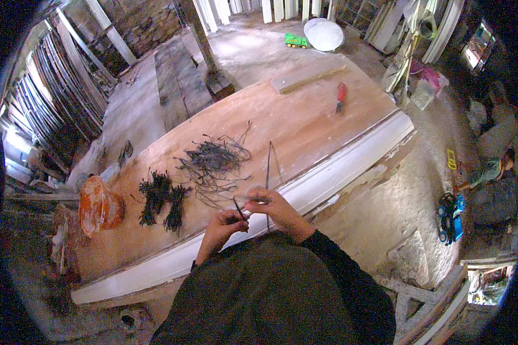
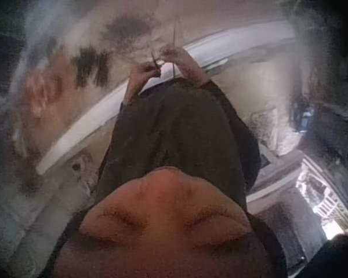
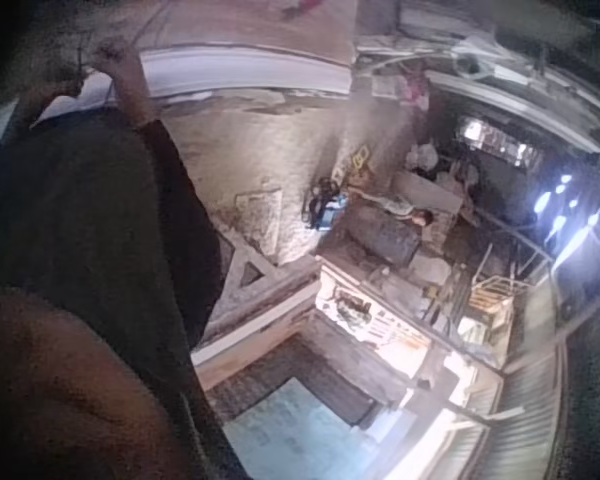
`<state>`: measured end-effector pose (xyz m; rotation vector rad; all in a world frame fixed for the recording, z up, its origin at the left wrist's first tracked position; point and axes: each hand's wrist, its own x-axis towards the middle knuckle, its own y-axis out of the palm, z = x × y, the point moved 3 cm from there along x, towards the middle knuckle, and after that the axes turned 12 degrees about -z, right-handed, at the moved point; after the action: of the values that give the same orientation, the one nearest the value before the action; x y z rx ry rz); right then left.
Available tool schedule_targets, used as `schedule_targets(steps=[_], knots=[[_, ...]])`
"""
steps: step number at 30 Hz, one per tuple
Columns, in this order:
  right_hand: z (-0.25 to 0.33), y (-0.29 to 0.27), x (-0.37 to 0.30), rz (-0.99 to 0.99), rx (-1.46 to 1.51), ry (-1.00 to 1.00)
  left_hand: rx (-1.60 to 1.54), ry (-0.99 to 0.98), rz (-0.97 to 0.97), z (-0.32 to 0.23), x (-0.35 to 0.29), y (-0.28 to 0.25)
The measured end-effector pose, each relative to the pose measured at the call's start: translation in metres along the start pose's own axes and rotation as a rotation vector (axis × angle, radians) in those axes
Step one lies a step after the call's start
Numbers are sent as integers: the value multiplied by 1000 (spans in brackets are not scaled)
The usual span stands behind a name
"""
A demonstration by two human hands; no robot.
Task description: The person handles black cable ties on a wooden workbench, straightens them, and uses a red utility knife to cut them into shorter pieces. The person repeatedly picks up ties, aligns them, and cuts them, placing the cut pieces back on the bench.
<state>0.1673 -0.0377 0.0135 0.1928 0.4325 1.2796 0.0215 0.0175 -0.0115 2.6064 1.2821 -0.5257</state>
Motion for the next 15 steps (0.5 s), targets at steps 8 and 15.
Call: schedule_targets(steps=[8, 15], knots=[[29, -27, 7, -31, 511, 131, 134, 15, 149, -2, -1, 1], [35, -22, 12, -361, -172, -165, -171, 6, 69, -9, 1, 5]])
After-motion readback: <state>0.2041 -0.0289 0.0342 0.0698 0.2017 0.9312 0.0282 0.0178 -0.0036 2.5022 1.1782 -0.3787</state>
